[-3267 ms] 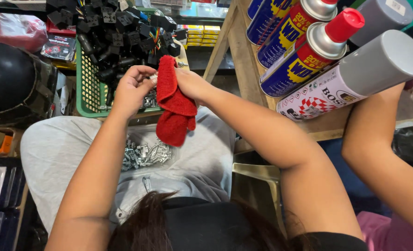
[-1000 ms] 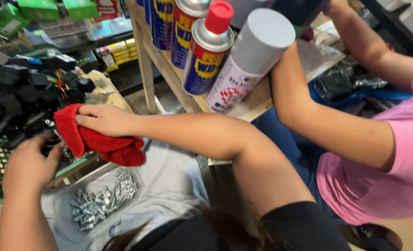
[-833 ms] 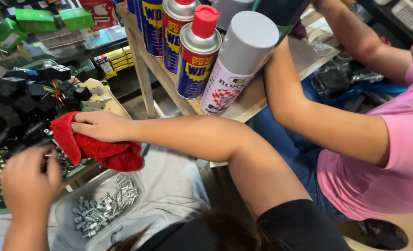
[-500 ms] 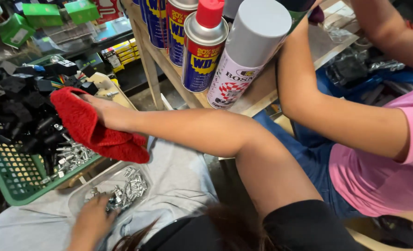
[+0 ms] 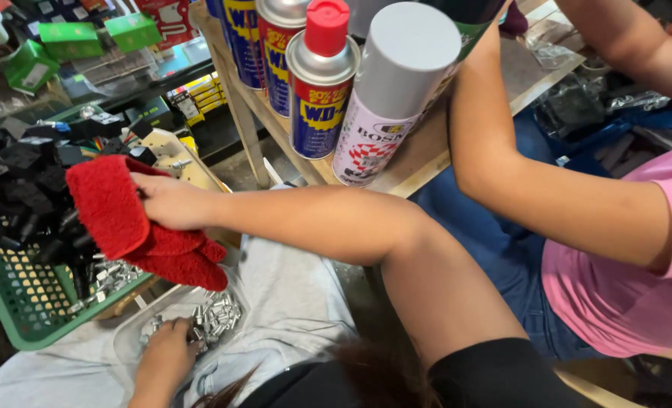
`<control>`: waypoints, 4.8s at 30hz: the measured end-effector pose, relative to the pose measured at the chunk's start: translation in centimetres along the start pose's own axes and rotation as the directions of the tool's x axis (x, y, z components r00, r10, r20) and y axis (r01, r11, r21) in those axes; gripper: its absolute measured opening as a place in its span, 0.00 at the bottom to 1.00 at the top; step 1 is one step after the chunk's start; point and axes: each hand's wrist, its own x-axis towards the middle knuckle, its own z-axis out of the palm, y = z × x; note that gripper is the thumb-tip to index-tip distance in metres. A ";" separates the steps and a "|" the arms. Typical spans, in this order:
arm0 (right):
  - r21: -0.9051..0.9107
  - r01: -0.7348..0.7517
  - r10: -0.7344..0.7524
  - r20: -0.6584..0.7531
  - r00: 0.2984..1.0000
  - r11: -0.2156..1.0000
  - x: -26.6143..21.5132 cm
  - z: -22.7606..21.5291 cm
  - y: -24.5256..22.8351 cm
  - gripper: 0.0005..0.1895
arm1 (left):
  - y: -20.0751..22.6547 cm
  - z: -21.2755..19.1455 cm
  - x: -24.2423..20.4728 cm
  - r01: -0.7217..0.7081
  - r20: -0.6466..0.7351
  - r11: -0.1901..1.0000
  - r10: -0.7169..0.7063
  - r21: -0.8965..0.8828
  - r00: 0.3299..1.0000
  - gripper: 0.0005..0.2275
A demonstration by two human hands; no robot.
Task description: The person sits cross-legged on a chair and cleans small metal screws using a red cloth. They pick up screws from a clear plastic container resting on their lap, wipe each one individually, and place the cleaned screws into a green basket positioned in front of them.
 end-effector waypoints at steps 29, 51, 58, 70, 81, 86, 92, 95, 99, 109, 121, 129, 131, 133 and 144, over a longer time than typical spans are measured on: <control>0.033 0.024 -0.022 -0.082 0.996 0.999 0.9 0.2 1.3 0.31 | 1.9 0.9 0.4 -0.061 -0.068 0.994 0.067 0.089 0.995 0.29; 0.040 -0.045 0.040 0.129 0.991 0.998 -0.8 -0.1 0.4 0.31 | 1.1 0.1 1.8 -0.104 -0.090 0.994 0.103 -0.012 0.991 0.20; -0.034 -0.031 0.037 0.183 0.983 0.999 -1.8 0.1 -1.1 0.30 | 1.4 2.4 3.8 -0.011 -0.150 0.999 0.019 0.053 0.988 0.15; -0.080 -0.056 0.074 0.241 0.968 0.995 -2.6 -0.2 -1.6 0.30 | 2.3 3.0 4.3 -0.019 -0.153 0.992 0.038 0.121 0.987 0.11; -0.079 -0.033 0.047 0.190 0.981 0.996 -2.6 0.2 -2.5 0.29 | 0.4 3.0 3.1 -0.137 -0.190 0.979 0.164 0.149 0.968 0.10; -0.085 -0.038 0.053 0.175 0.983 0.996 -2.6 0.4 -2.6 0.28 | -0.1 2.2 3.0 -0.173 -0.293 0.979 0.198 0.110 0.935 0.10; -0.091 -0.071 0.085 0.168 0.982 0.993 -2.4 0.1 -2.2 0.28 | 0.4 -0.7 2.0 -0.003 -0.172 0.896 -0.082 -0.444 0.982 0.14; -0.083 -0.096 0.109 0.167 0.980 0.992 -2.3 0.1 -1.8 0.28 | 0.2 -0.1 2.1 0.059 -0.134 0.701 -0.218 -0.711 0.967 0.16; -0.094 -0.101 0.115 0.161 0.980 0.990 -2.3 0.1 -1.9 0.27 | -0.2 0.3 2.0 0.295 0.340 -0.373 -0.059 -0.879 0.938 0.14; -0.127 -0.127 0.144 0.138 0.980 0.984 -2.4 0.1 -2.0 0.27 | 3.2 -3.4 -0.4 0.467 0.356 -0.539 0.303 -0.701 0.884 0.12; -0.125 -0.167 0.166 -0.021 0.986 0.978 -1.0 -0.1 -2.2 0.26 | 3.3 -5.8 -0.5 0.067 0.075 0.083 0.097 -0.994 0.992 0.20; -0.091 -0.169 0.145 -0.222 0.964 0.981 -0.5 -0.2 -2.5 0.26 | 2.1 -4.1 -0.3 0.062 0.054 0.842 -0.039 -0.536 0.998 0.18; -0.096 -0.162 0.133 -0.261 0.956 0.982 -0.4 -0.6 -3.0 0.26 | 2.2 -3.9 0.2 0.063 0.099 0.855 -0.014 -0.514 0.995 0.18; -0.107 -0.163 0.125 -0.292 0.948 0.981 -0.4 -1.1 -3.4 0.25 | 2.3 -3.2 0.8 0.042 0.026 0.924 -0.035 -0.380 0.999 0.19; -0.119 -0.163 0.099 -0.423 0.901 0.979 -0.6 -2.9 -4.9 0.25 | -0.3 -1.3 2.7 0.063 0.175 0.997 -0.055 -0.042 0.983 0.17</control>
